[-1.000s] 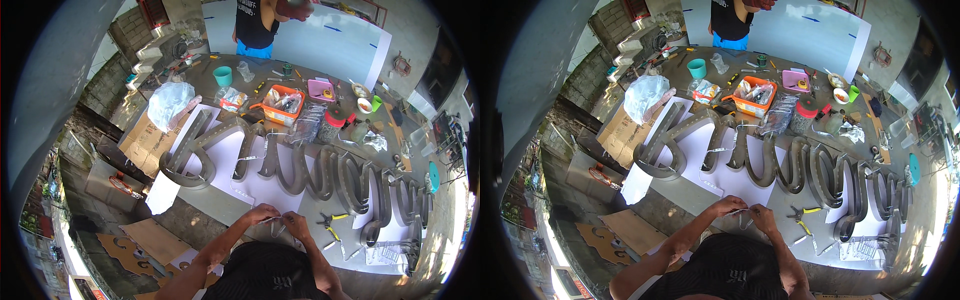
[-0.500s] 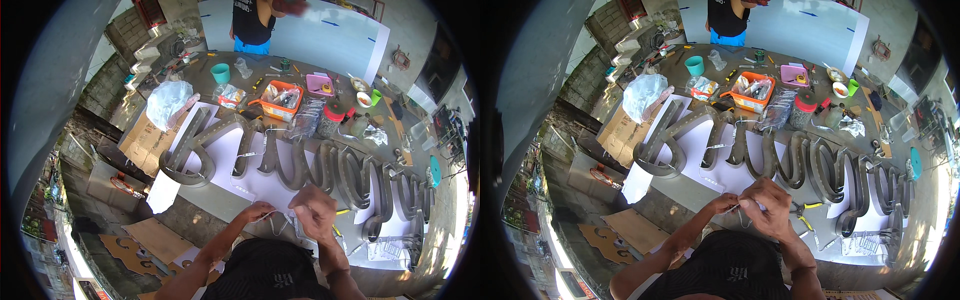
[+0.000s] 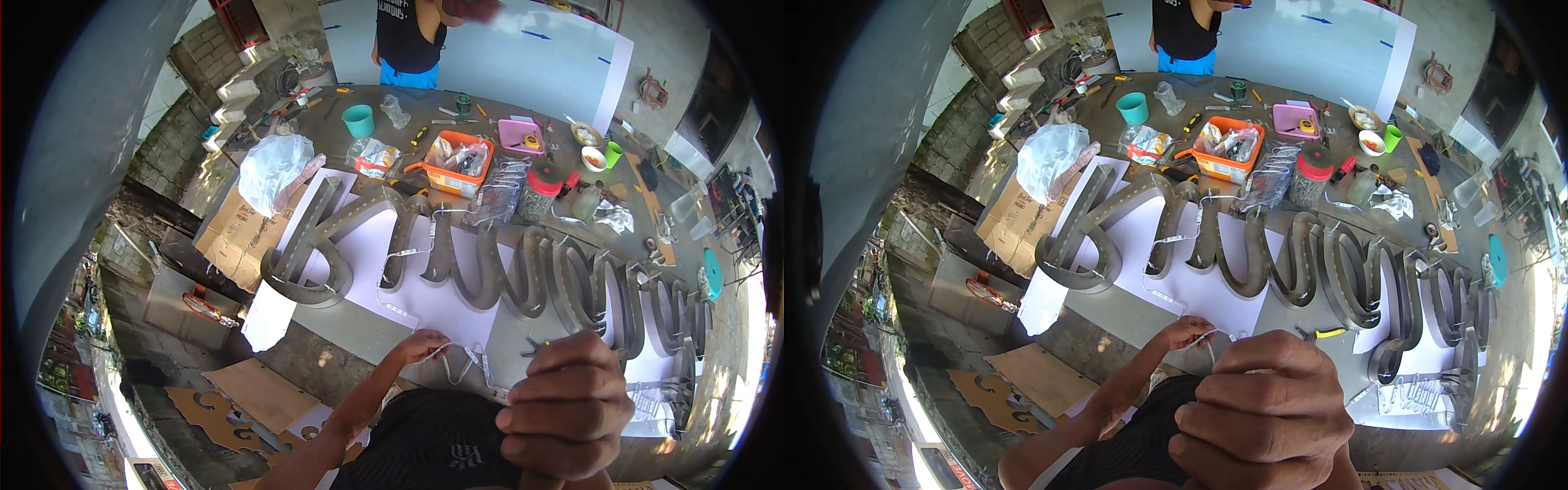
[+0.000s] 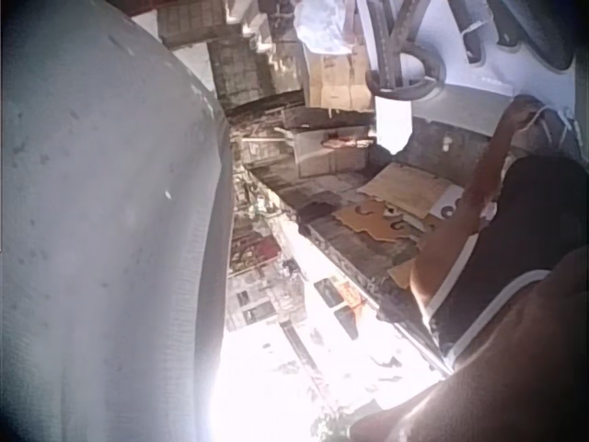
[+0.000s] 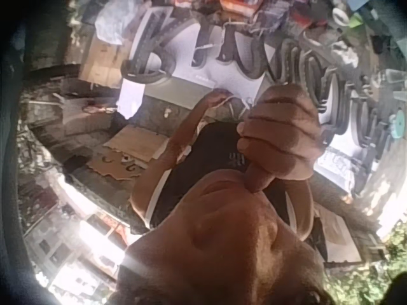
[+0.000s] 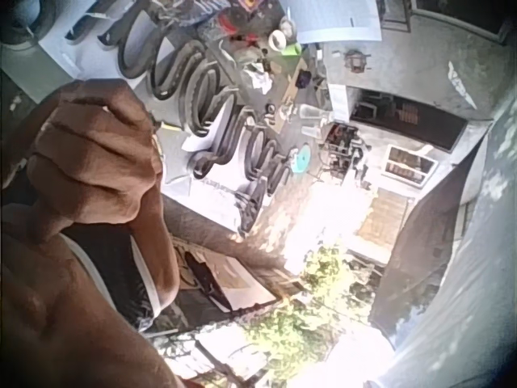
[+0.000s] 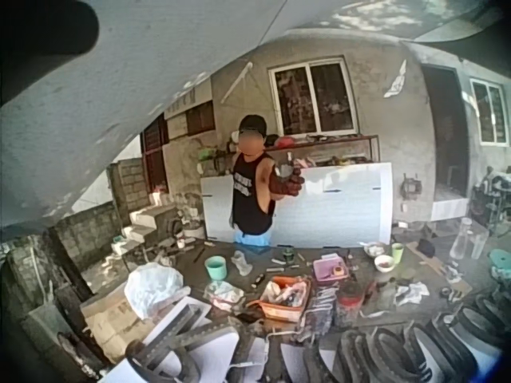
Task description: Prepare and assemble materials for sign fabrication, including handling LED strips and adhesive.
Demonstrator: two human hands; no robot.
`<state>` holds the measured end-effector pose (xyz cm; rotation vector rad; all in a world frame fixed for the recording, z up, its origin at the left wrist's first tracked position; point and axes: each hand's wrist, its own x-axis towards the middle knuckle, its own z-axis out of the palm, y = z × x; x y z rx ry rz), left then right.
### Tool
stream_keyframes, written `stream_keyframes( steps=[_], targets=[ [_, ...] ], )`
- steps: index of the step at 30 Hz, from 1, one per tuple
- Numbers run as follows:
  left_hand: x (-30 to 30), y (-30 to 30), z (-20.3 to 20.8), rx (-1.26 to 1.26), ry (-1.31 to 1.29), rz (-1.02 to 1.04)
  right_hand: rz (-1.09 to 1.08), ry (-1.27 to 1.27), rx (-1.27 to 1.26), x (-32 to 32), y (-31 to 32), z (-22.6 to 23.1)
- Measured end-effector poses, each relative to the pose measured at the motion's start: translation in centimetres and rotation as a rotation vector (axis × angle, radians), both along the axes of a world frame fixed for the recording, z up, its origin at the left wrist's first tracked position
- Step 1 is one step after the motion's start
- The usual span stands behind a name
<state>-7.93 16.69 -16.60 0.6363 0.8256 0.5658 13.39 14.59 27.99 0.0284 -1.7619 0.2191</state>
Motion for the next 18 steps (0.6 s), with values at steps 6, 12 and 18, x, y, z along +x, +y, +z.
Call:
stream_keyframes(
  steps=[6,12,18],
  targets=[
    [0.2,0.0,0.0,-0.025,-0.013,0.008,-0.065,0.033,0.041,0.3,-0.1,0.0],
    [0.1,0.1,-0.1,-0.012,0.0,-0.004,-0.307,-0.044,-0.094,0.2,-1.5,0.1],
    [0.2,0.3,0.0,-0.02,-0.052,0.001,-0.119,0.054,0.014,-0.4,-0.4,0.3]
  ],
)
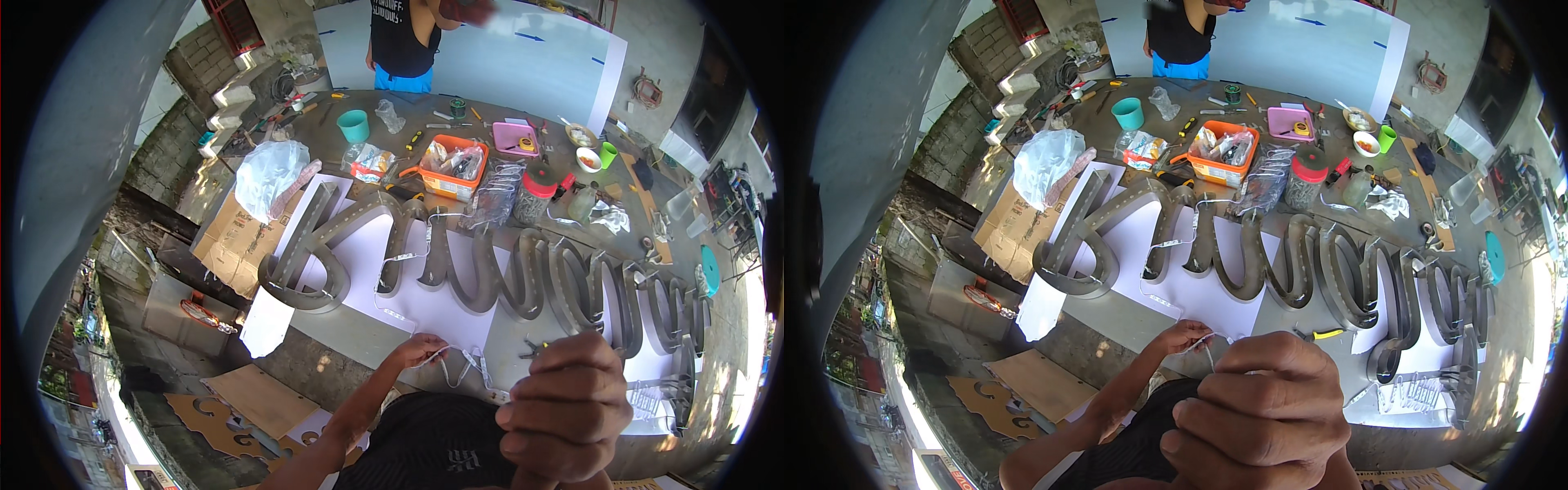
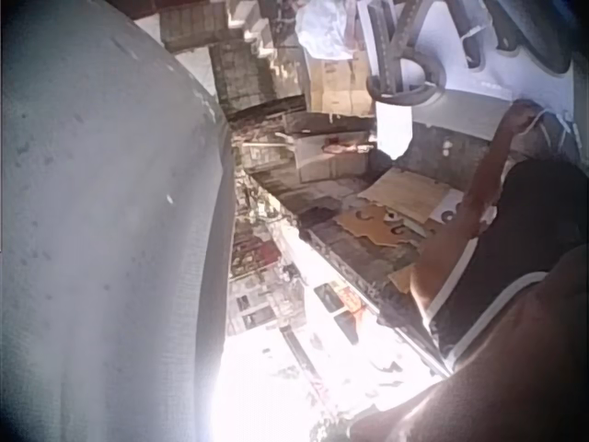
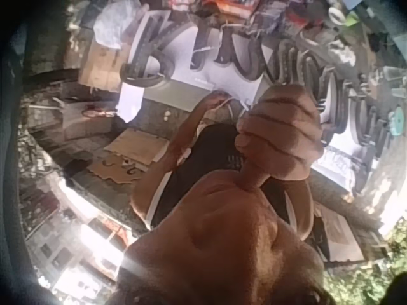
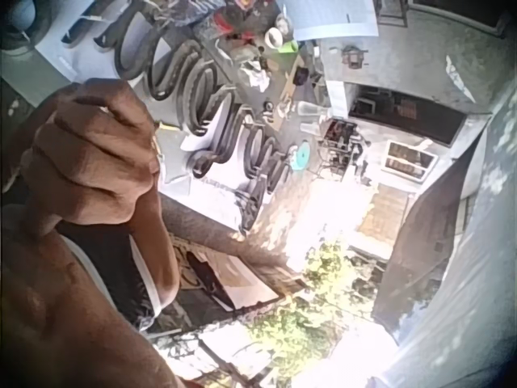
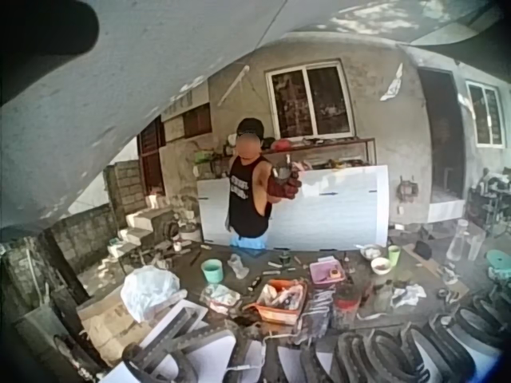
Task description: Prepare and assemble materials for sign fabrication, including handling LED strips and adhesive.
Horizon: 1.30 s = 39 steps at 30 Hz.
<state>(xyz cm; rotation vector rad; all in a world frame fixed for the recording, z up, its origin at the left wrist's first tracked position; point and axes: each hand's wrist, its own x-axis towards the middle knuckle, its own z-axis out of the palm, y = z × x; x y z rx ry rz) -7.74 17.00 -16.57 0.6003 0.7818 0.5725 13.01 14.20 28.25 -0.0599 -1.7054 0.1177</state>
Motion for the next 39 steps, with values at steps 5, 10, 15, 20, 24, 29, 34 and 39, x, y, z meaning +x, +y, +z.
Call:
stream_keyframes(
  steps=[5,10,15,20,24,29,34,39],
  targets=[
    [0.0,-1.0,0.0,-0.018,0.039,0.014,0.043,-0.053,-0.026,0.8,0.0,0.2],
    [-0.2,-0.2,-0.5,0.026,-0.018,0.003,0.041,-0.079,-0.039,0.7,-0.4,0.5],
    [-0.1,-0.3,-0.3,0.022,0.006,-0.007,-0.067,-0.096,-0.117,0.4,-0.4,-0.6],
    [0.6,-0.2,0.2,0.031,0.056,0.017,0.011,-0.098,-0.181,0.5,1.0,-2.7],
    [0.0,-0.4,0.3,0.054,-0.002,0.007,-0.081,-0.143,-0.366,-0.1,3.5,-7.7],
    [-0.1,-0.4,0.4,0.012,0.031,0.012,-0.248,-0.285,-0.821,1.6,4.0,-17.5],
    [0.1,-0.3,0.4,0.008,0.03,0.017,-0.413,-0.385,-1.116,6.5,3.3,-27.0],
    [-0.1,-0.3,0.3,0.007,0.027,-0.004,-0.49,-0.647,-1.401,11.1,0.3,-31.4]
  ],
)
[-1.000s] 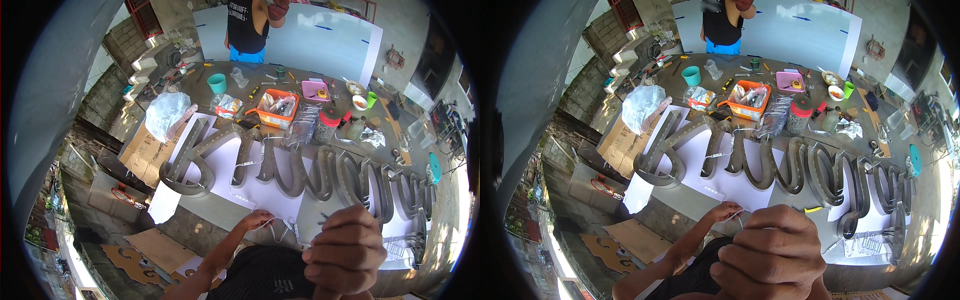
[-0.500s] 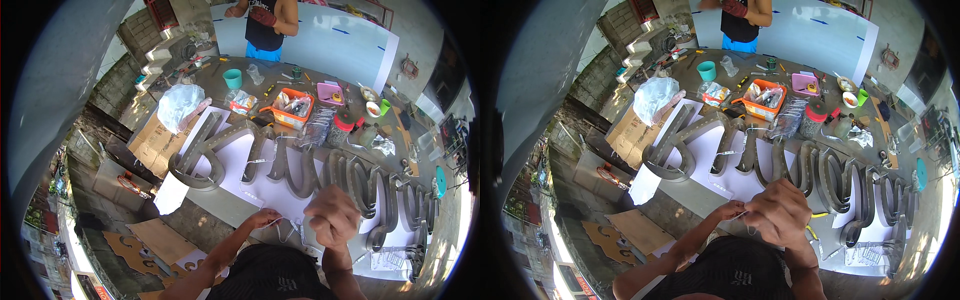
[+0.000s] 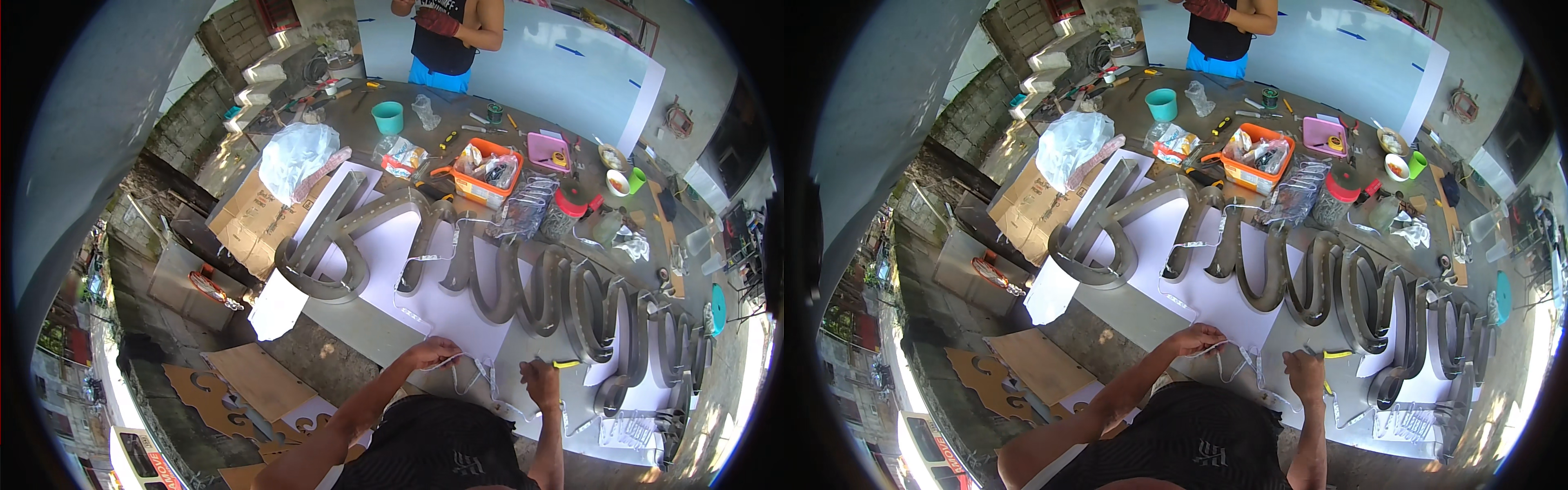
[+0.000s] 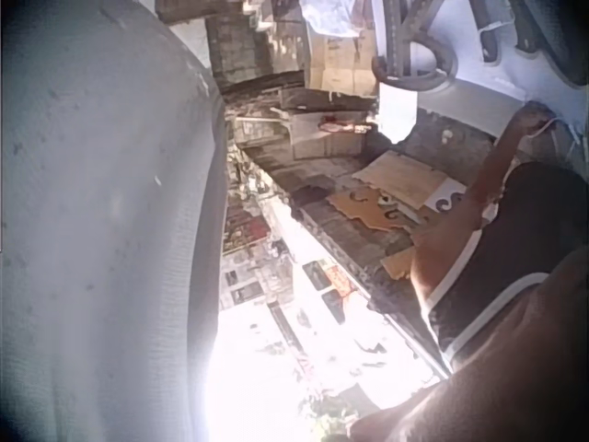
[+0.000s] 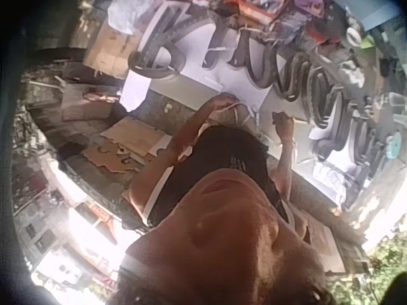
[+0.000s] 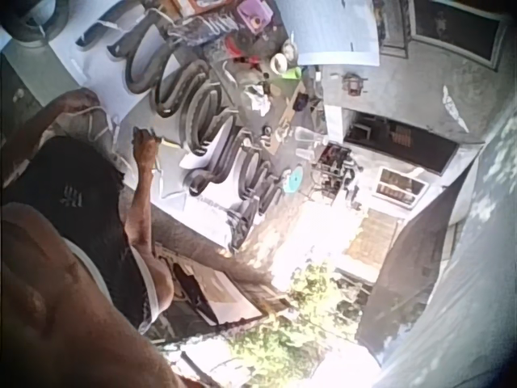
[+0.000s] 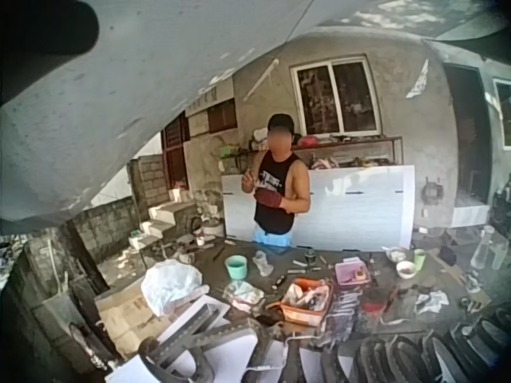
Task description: Prepare and assemble materials for sign fabrication, including handling LED strips and adhesive.
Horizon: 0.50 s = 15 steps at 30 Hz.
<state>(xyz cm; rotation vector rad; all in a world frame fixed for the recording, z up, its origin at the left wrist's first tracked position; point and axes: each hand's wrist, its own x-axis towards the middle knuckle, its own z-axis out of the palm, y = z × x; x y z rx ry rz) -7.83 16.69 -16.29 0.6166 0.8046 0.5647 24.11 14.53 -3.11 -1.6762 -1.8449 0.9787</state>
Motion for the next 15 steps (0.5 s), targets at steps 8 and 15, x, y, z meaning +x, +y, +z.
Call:
stream_keyframes(
  steps=[8,15],
  targets=[
    [0.2,0.1,0.6,0.001,0.024,0.005,0.149,-0.621,-0.309,4.1,-8.1,-6.5],
    [0.2,-0.1,0.5,-0.029,0.067,0.009,-0.027,-0.494,-0.367,3.3,-10.3,-7.5]
  ],
)
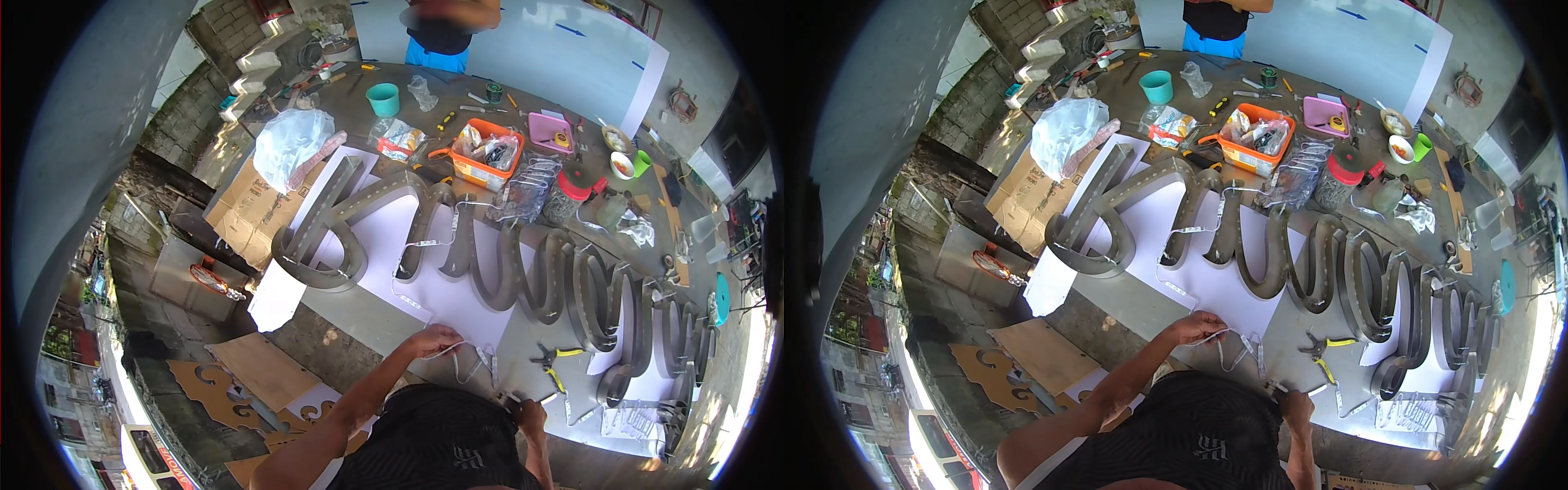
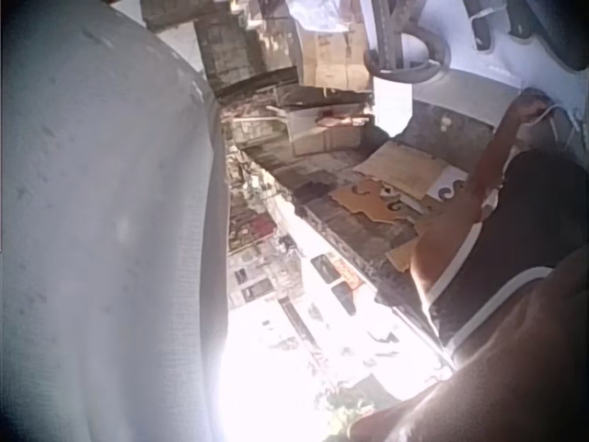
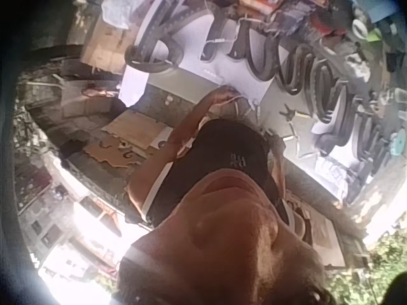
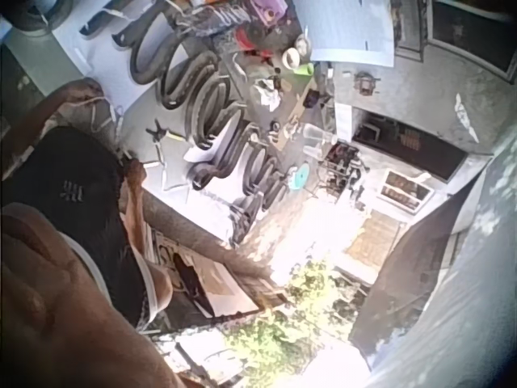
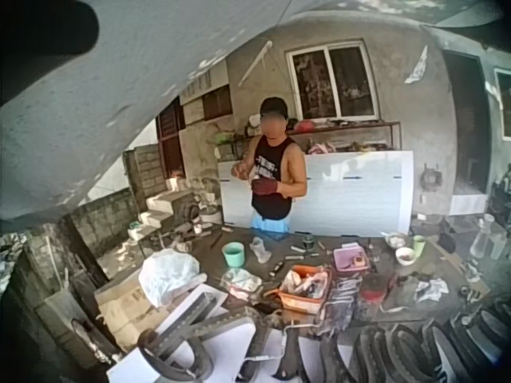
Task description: Prepare and assemble materials for sign fabrication, including handling LED strips and adhesive.
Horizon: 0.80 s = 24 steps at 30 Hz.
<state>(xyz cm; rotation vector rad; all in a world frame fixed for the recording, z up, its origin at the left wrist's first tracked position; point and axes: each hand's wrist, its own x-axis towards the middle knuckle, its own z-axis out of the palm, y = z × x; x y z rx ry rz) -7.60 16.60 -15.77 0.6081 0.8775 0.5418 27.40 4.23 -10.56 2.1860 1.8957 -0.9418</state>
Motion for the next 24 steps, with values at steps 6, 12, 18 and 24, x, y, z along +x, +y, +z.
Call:
stream_keyframes(
  steps=[6,12,18,24],
  targets=[
    [0.08,0.3,-0.44,0.018,-0.026,-0.026,-0.044,0.032,0.096,0.14,-0.69,-0.97],
    [0.18,0.55,-0.52,0.028,-0.06,-0.031,-0.03,0.038,0.097,-0.26,0.08,-0.11],
    [-0.15,0.52,-0.72,0.024,-0.073,-0.034,-0.02,0.036,0.075,-0.27,0.27,-0.39],
    [0.12,0.35,-0.45,0.013,-0.064,-0.015,-0.031,-0.031,-0.011,-0.21,0.15,-0.77]
  ],
)
